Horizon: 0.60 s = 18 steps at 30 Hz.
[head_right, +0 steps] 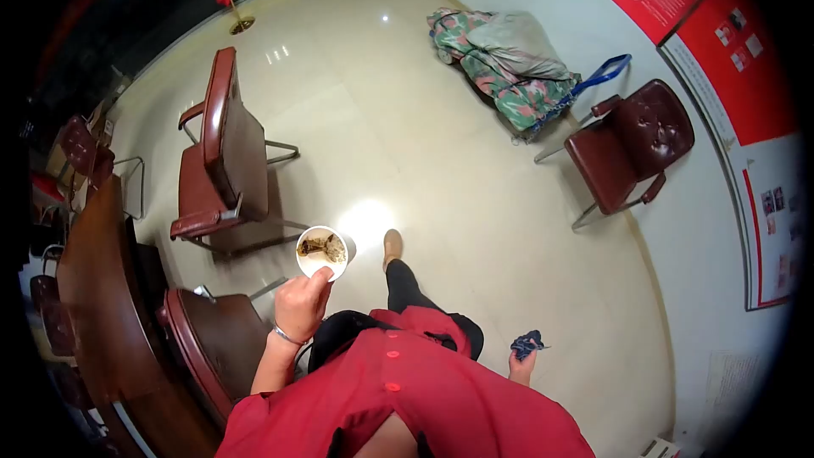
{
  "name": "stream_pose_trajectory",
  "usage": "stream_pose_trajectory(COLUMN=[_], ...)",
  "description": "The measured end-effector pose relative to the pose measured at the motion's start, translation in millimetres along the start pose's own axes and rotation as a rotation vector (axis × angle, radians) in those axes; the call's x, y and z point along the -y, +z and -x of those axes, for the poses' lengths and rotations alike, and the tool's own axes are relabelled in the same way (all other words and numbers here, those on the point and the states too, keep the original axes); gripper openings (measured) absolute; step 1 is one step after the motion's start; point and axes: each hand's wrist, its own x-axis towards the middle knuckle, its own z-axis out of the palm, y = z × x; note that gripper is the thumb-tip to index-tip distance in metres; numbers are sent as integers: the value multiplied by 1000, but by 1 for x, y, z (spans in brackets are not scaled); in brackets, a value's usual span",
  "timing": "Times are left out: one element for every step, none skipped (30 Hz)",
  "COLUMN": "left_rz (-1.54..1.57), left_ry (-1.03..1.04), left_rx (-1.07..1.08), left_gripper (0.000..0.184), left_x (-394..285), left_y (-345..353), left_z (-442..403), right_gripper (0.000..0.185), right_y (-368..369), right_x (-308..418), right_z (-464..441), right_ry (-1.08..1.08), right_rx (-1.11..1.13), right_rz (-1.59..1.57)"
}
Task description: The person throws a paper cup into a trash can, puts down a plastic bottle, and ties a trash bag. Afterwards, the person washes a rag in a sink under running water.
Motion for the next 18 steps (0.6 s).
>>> stream_pose_trajectory(left_rz=[-4,-6,-12,-12,-24,-33,-40,-16,-20,-36,-53,-81,-92,-84,-76,-69,-84,-75], left_ry=[-3,-13,-17,-54,-56,-85,-115,-131,-141,-168,-194,-242,-251,-275,-300,-313,-329,-321], left_rx=[7,26,27,46,32,51,70,46,38,28,7,22,1,-2,-3,-11,-20,-4], left_gripper=[11,10,10,10,10,10,10,10,10,10,10,9,9,9,9,8,8,8], left_x=[13,27,41,52,63,74,86,96,108,120,132,143,156,168,181,196,209,224], left_y=[10,18,26,31,33,35,36,36,36,37,39,42,46,51,56,64,69,74], left_z=[-20,-44,-67,-92,-116,-138,-161,-183,-199,-216,-233,-249,-267,-285,-304,-323,-345,-369], right_gripper=[16,16,15,14,14,13,12,8,8,10,14,18,21,26,27,27,28,28], right_y=[7,30,56,94,133,175,218,263,318,380,429,488,535,582,630,670,704,734], right_x=[-6,-14,-25,-33,-42,-52,-62,-76,-89,-105,-122,-144,-166,-189,-212,-236,-257,-276], right_z=[-18,-31,-47,-61,-82,-102,-125,-154,-170,-178,-203,-209,-231,-248,-256,-271,-284,-295], right_ry=[16,22,-12,-42,-32,26,82,121,191,228,241,258,267,320,321,343,369,386], right_rx=[-41,-42,-57,-77,-62,43,148,233,287,338,273,321,437,466,482,529,571,581], right_rz=[-70,-70,-57,-37,-39,-5,30,52,76,104,125,141,153,143,165,147,129,132])
